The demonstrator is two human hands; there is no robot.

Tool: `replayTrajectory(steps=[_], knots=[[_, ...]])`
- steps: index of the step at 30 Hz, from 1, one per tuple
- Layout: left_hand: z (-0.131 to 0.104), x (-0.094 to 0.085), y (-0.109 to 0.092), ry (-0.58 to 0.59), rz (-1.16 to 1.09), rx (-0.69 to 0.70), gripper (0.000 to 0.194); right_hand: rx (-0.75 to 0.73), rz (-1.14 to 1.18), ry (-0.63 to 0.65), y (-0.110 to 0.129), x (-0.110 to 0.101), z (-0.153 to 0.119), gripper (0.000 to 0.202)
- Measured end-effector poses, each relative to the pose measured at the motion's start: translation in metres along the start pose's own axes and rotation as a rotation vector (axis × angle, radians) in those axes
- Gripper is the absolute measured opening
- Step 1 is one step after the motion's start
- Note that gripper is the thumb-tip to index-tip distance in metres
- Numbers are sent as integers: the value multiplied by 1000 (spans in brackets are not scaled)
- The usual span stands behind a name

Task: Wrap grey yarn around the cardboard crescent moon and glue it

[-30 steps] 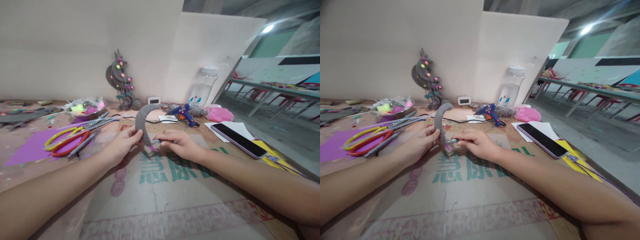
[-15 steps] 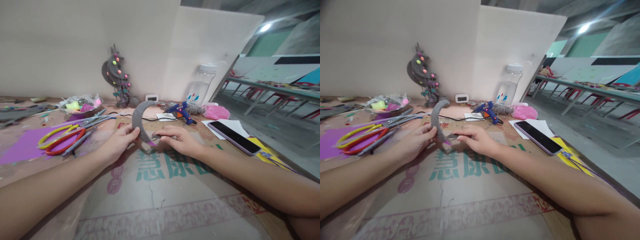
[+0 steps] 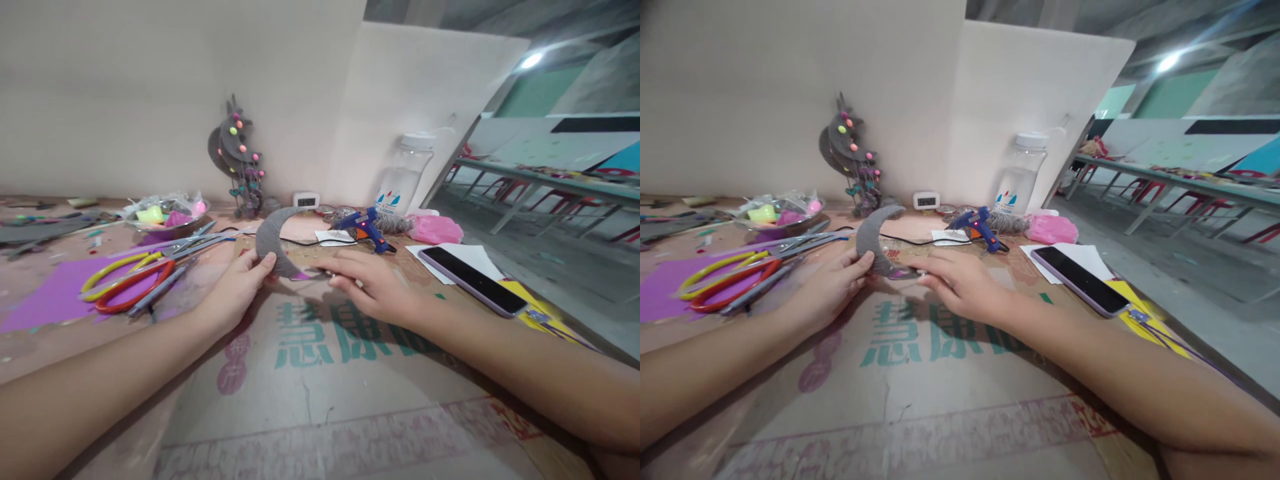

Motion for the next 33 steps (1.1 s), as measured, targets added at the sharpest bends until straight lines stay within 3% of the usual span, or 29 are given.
replayTrajectory(steps=[4, 7, 9, 12, 14, 19, 24, 27, 30, 33], knots=[[2, -7, -2, -67, 38, 46, 27, -175, -139, 165, 39, 11, -3, 34], [3, -8, -1, -56, 55, 63, 25, -203, -120, 159, 51, 11, -2, 41], [3, -7, 0, -38, 57, 52, 26, -124, -99, 88, 41, 4, 3, 37], [1, -2, -4, -7, 92, 48, 30, 197, -33, -40, -1, -9, 8, 27], [-2, 3, -11, 13, 125, 56, 30, 385, 51, -56, -26, -6, 6, 21], [-6, 7, -20, 7, 163, 21, 28, 480, 228, -16, -38, 19, 1, 19], [-6, 9, -19, 11, 231, 53, 29, 393, 210, -96, -28, 17, 0, 16], [-8, 10, -22, -2, 305, 122, 35, 239, 80, -88, -12, 14, 4, 17], [-9, 10, -17, 19, 349, 54, 41, 46, -100, -64, 7, 17, 8, 19], [-9, 12, -19, 71, 318, 102, 32, -109, -216, -12, 20, 29, 9, 21]])
Point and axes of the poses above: each hand's wrist, its own z-axis towards the middle knuckle, its own x-axis out of the palm, y = z × x, the point moved 9 cm from there along z, towards the middle knuckle, and after that the axes turned 3 degrees about -y, right-handed, at the moved point
